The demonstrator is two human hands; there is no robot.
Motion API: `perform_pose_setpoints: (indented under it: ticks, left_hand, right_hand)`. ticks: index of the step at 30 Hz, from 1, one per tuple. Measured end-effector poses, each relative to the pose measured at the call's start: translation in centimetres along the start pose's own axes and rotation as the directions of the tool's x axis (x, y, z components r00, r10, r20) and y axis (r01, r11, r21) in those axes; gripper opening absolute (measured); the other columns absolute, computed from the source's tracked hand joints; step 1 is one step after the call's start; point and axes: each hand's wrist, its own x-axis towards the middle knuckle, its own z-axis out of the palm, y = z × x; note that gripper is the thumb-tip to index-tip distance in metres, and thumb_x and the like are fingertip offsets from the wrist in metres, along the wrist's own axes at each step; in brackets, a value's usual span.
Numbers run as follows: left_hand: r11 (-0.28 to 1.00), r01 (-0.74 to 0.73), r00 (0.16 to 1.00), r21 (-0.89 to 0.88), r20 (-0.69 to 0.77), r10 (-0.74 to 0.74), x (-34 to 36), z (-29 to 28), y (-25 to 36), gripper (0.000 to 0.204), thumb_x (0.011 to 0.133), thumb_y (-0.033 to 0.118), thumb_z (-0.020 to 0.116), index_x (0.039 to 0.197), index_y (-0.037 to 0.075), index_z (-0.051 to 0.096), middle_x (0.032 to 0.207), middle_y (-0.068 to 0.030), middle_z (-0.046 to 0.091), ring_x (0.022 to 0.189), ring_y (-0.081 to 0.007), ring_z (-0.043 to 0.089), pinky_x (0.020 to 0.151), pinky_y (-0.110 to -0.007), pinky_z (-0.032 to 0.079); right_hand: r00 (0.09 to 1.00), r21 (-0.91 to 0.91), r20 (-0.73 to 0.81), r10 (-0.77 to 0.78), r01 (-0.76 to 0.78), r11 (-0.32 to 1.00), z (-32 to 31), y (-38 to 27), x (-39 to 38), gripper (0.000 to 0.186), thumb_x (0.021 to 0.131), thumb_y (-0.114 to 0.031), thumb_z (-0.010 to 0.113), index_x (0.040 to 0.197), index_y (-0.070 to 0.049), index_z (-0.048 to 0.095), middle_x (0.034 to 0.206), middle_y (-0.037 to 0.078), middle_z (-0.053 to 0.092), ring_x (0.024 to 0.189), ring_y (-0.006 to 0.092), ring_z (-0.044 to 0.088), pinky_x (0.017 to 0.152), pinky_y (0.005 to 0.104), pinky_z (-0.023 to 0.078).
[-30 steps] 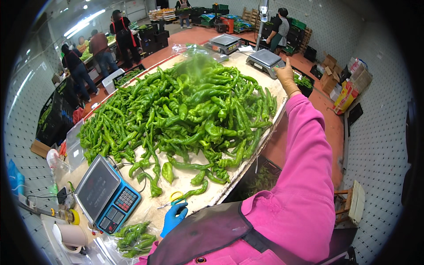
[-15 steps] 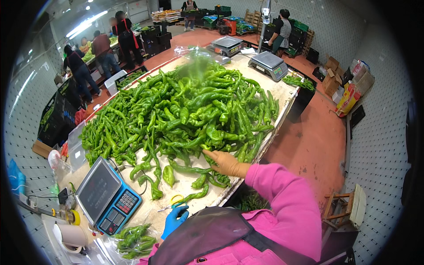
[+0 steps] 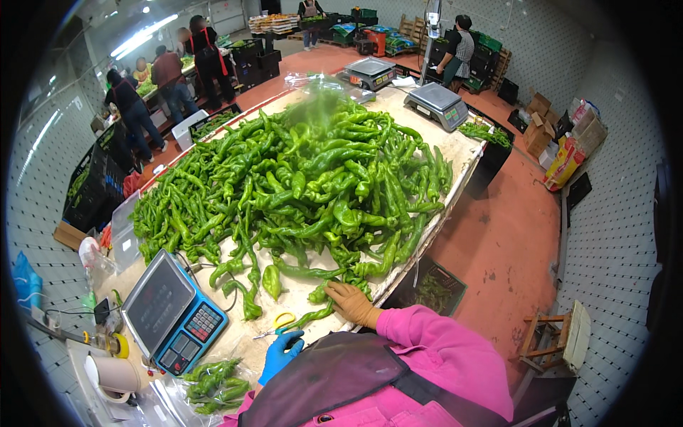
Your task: The person sorts green peppers on a table, trims stems with scissors, and places them into plastic bags. The person weighs the bags on a digital scale and sets them aside.
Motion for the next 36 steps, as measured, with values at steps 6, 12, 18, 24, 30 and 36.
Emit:
perform_pose_setpoints:
  ticks: [6,12,18,24,30,36]
  left_hand:
    - [1.0,-0.022,1.0,0.011,0.016,0.022,-0.1,0.2,0.3,0.031,0.092,0.016,0.067,0.12,0.002,0.066,0.112,-0.0128,0.068,0.104,-0.0199,0.064,0.091,-0.033,0.051]
    - [0.999,-0.025,1.0,0.021,-0.004,0.026,-0.3,0.4,0.1,0.031,0.092,0.016,0.067,0.12,0.002,0.066,0.112,-0.0133,0.069,0.104,-0.021,0.065,0.093,-0.034,0.05]
    - [0.999,-0.02,1.0,0.037,0.005,0.02,-0.6,0.7,0.1,0.031,0.093,0.016,0.067,0.12,0.002,0.066,0.111,-0.0133,0.069,0.103,-0.0211,0.065,0.092,-0.034,0.051]
    - [1.0,0.014,1.0,0.016,0.01,-0.014,-0.6,0.8,0.4,0.031,0.093,0.017,0.067,0.12,0.002,0.066,0.11,-0.0129,0.069,0.103,-0.0199,0.065,0.092,-0.032,0.051]
    - [0.999,0.0,1.0,0.032,-0.004,0.0,-0.4,0.9,0.2,0.031,0.093,0.016,0.067,0.12,0.002,0.066,0.109,-0.0138,0.069,0.101,-0.0194,0.065,0.091,-0.032,0.051]
    - [0.999,0.029,0.999,0.039,-0.016,-0.029,-0.4,0.8,0.3,0.03,0.093,0.015,0.067,0.12,0.002,0.066,0.109,-0.0128,0.069,0.101,-0.0183,0.065,0.09,-0.032,0.051]
  right_hand:
    - [0.996,0.013,-0.037,0.078,-0.077,0.997,0.7,-0.4,-0.9,0.062,0.081,-0.016,0.068,0.139,-0.009,0.047,0.141,0.017,0.047,0.113,0.0349,0.056,0.097,0.0438,0.045]
    - [0.996,0.002,0.022,0.085,-0.085,0.996,0.5,-0.5,-0.8,0.063,0.081,-0.014,0.067,0.142,-0.016,0.048,0.144,0.02,0.044,0.111,0.0373,0.056,0.096,0.0443,0.045]
    - [0.994,-0.024,0.069,0.088,-0.086,0.996,0.2,-0.6,-0.6,0.059,0.085,-0.016,0.061,0.142,-0.02,0.048,0.146,0.02,0.043,0.112,0.0355,0.057,0.097,0.0437,0.044]
    - [0.995,-0.017,0.037,0.095,-0.094,0.995,0.5,-0.8,-0.5,0.054,0.084,-0.016,0.063,0.137,-0.016,0.052,0.145,0.019,0.043,0.114,0.0363,0.055,0.098,0.0443,0.044]
    - [0.994,0.075,-0.083,-0.077,0.083,0.994,2.4,-2.1,0.7,0.055,0.079,-0.02,0.071,0.131,-0.011,0.054,0.139,0.015,0.047,0.126,0.0349,0.045,0.105,0.0465,0.037]
    - [0.996,0.055,0.005,-0.087,0.087,0.995,3.2,-2.5,1.2,0.049,0.08,-0.022,0.07,0.125,-0.007,0.057,0.139,0.014,0.048,0.131,0.0342,0.041,0.109,0.0477,0.033]
